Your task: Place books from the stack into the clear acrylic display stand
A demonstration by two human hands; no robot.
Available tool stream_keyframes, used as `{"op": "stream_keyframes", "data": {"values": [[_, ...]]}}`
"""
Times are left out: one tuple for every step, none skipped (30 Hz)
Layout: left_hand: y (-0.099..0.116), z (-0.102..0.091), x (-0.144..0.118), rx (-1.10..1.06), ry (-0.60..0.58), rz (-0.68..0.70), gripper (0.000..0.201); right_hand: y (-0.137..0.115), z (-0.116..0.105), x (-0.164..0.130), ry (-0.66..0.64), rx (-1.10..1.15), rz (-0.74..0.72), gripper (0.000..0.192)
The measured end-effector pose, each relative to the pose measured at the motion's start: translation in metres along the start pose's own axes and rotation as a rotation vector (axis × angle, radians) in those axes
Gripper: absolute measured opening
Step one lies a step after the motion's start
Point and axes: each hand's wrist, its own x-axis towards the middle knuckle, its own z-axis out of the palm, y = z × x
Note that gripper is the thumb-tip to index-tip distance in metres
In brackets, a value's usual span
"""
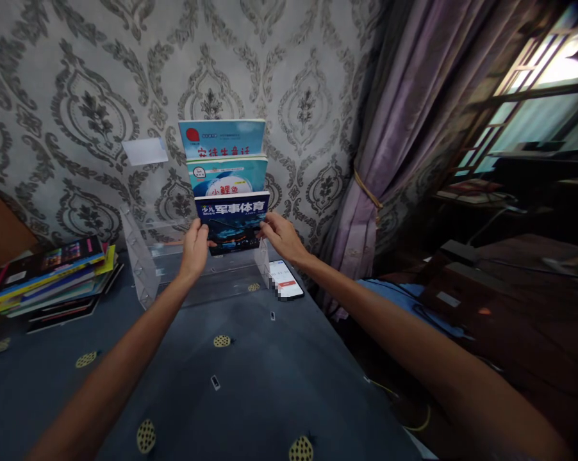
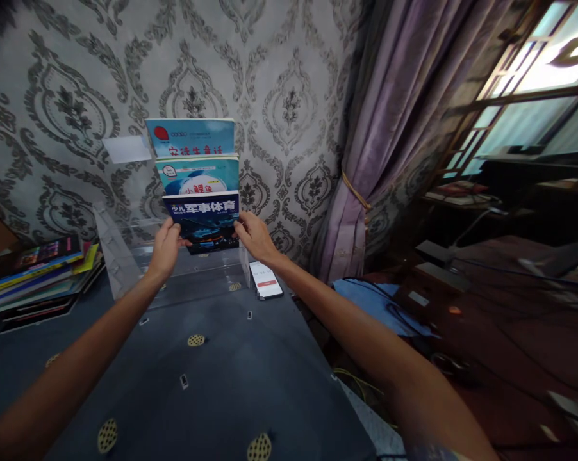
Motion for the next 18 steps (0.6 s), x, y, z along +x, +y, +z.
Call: {"op": "stream_keyframes", "data": {"values": [[-0.001, 0.000, -0.002, 0.035, -0.002, 0.007, 0.027, 0.001, 0.000, -0.001, 0.003, -0.009, -0.006, 0.016], [-0.002, 0.000, -0.003, 0.077, -0.006, 0.021, 0.026, 0.003, -0.001, -0.001, 0.003, -0.013, -0.009, 0.015], [-0.003, -0.001, -0.004, 0.128, -0.012, 0.046, 0.025, 0.004, -0.001, -0.002, 0.001, -0.010, -0.007, 0.014], [-0.004, -0.001, -0.006, 0.186, -0.018, 0.080, 0.024, 0.006, -0.001, -0.003, -0.001, -0.001, 0.000, 0.012], [-0.004, -0.001, -0.007, 0.247, -0.021, 0.120, 0.024, 0.009, 0.000, -0.003, -0.003, 0.009, 0.010, 0.011], [-0.005, -0.001, -0.007, 0.308, -0.018, 0.159, 0.023, 0.011, 0.000, -0.004, -0.006, 0.019, 0.021, 0.010], [-0.005, -0.001, -0.008, 0.366, -0.013, 0.194, 0.023, 0.014, 0.001, -0.005, -0.006, 0.027, 0.031, 0.010], [-0.005, -0.001, -0.008, 0.417, -0.006, 0.221, 0.023, 0.017, 0.002, -0.006, 0.001, 0.037, 0.040, 0.010], [-0.005, -0.001, -0.009, 0.457, -0.003, 0.238, 0.023, 0.019, 0.003, -0.007, 0.009, 0.046, 0.047, 0.010], [-0.006, -0.001, -0.009, 0.483, -0.010, 0.248, 0.021, 0.022, 0.004, -0.008, 0.022, 0.054, 0.052, 0.011], [-0.007, -0.002, -0.010, 0.497, -0.024, 0.251, 0.019, 0.024, 0.004, -0.008, 0.039, 0.058, 0.055, 0.012], [-0.008, -0.002, -0.010, 0.502, -0.040, 0.246, 0.017, 0.027, 0.005, -0.009, 0.061, 0.056, 0.058, 0.013], [-0.009, -0.003, -0.010, 0.505, -0.049, 0.235, 0.017, 0.029, 0.005, -0.009, 0.088, 0.049, 0.061, 0.015], [-0.011, -0.004, -0.010, 0.507, -0.049, 0.219, 0.019, 0.030, 0.006, -0.009, 0.117, 0.035, 0.062, 0.017], [-0.013, -0.004, -0.009, 0.508, -0.041, 0.202, 0.021, 0.032, 0.006, -0.009, 0.145, 0.020, 0.062, 0.019], [-0.014, -0.005, -0.008, 0.509, -0.025, 0.185, 0.023, 0.033, 0.006, -0.009, 0.171, 0.011, 0.064, 0.021], [-0.015, -0.006, -0.007, 0.508, -0.007, 0.170, 0.022, 0.035, 0.006, -0.009, 0.187, 0.014, 0.069, 0.022], [-0.016, -0.007, -0.006, 0.508, 0.006, 0.157, 0.021, 0.035, 0.006, -0.009, 0.193, 0.027, 0.077, 0.023]]}}
